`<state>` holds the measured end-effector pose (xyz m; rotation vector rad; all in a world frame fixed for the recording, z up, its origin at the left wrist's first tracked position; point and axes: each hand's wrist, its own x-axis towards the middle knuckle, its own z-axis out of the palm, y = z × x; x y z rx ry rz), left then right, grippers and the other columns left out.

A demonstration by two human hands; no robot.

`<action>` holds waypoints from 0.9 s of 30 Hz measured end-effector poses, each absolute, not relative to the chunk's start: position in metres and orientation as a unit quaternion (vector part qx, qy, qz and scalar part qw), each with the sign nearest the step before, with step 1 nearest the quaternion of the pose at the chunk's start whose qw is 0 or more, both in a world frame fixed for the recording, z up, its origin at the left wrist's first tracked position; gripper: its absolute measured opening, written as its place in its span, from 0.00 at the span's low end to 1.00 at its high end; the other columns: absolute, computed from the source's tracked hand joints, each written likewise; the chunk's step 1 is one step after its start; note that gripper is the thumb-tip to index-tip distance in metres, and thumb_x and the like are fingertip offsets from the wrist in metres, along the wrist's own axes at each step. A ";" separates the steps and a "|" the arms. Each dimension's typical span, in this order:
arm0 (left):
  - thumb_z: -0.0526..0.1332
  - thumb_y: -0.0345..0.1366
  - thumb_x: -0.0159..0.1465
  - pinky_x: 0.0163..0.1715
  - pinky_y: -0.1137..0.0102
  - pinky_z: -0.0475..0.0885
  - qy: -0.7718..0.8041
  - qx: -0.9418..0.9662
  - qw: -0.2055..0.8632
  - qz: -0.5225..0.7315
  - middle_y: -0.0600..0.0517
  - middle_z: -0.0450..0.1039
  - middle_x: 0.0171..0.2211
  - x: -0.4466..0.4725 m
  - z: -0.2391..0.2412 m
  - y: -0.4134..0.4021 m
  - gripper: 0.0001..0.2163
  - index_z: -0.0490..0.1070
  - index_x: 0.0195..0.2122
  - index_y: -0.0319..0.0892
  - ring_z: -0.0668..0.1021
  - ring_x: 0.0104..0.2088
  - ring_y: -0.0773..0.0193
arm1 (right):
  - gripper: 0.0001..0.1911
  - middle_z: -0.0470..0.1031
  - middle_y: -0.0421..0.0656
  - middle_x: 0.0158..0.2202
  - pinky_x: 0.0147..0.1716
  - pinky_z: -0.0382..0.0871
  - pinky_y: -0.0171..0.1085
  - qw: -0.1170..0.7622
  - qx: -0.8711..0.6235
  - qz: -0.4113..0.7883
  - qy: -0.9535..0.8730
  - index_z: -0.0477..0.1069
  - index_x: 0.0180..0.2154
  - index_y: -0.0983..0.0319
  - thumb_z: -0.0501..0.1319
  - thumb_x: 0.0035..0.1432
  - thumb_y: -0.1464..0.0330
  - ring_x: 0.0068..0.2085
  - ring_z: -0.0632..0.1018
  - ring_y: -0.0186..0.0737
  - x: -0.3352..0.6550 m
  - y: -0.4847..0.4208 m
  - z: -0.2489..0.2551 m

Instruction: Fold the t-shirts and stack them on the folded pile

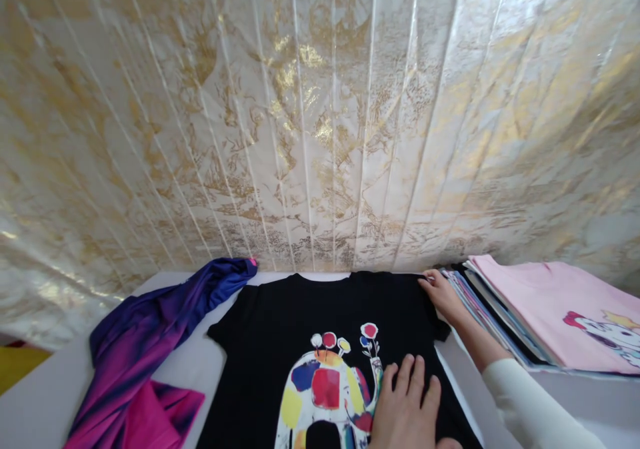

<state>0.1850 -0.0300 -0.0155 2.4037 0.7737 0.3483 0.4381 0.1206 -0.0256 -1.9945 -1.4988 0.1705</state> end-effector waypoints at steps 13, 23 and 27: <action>0.53 0.53 0.65 0.65 0.47 0.47 0.267 0.898 0.318 0.144 0.40 0.45 0.68 0.184 -0.011 -0.029 0.33 0.55 0.66 0.39 0.50 0.68 0.49 | 0.15 0.73 0.45 0.48 0.42 0.73 0.45 0.310 -0.754 0.171 -0.553 0.69 0.49 0.62 0.59 0.65 0.62 0.44 0.76 0.40 0.455 0.114 -0.018; 0.51 0.55 0.64 0.66 0.51 0.43 0.298 0.885 0.338 0.115 0.38 0.39 0.68 0.179 -0.002 -0.025 0.38 0.50 0.66 0.30 0.46 0.68 0.50 | 0.18 0.75 0.41 0.28 0.34 0.68 0.39 0.328 -0.659 0.227 -0.638 0.71 0.31 0.61 0.59 0.51 0.52 0.34 0.75 0.44 0.415 0.098 0.007; 0.52 0.56 0.64 0.66 0.50 0.41 0.314 0.880 0.339 0.109 0.37 0.37 0.68 0.173 0.005 -0.024 0.38 0.50 0.67 0.33 0.43 0.68 0.49 | 0.19 0.77 0.41 0.29 0.36 0.69 0.39 0.268 -0.642 0.276 -0.663 0.73 0.31 0.61 0.65 0.44 0.53 0.35 0.76 0.45 0.421 0.094 0.027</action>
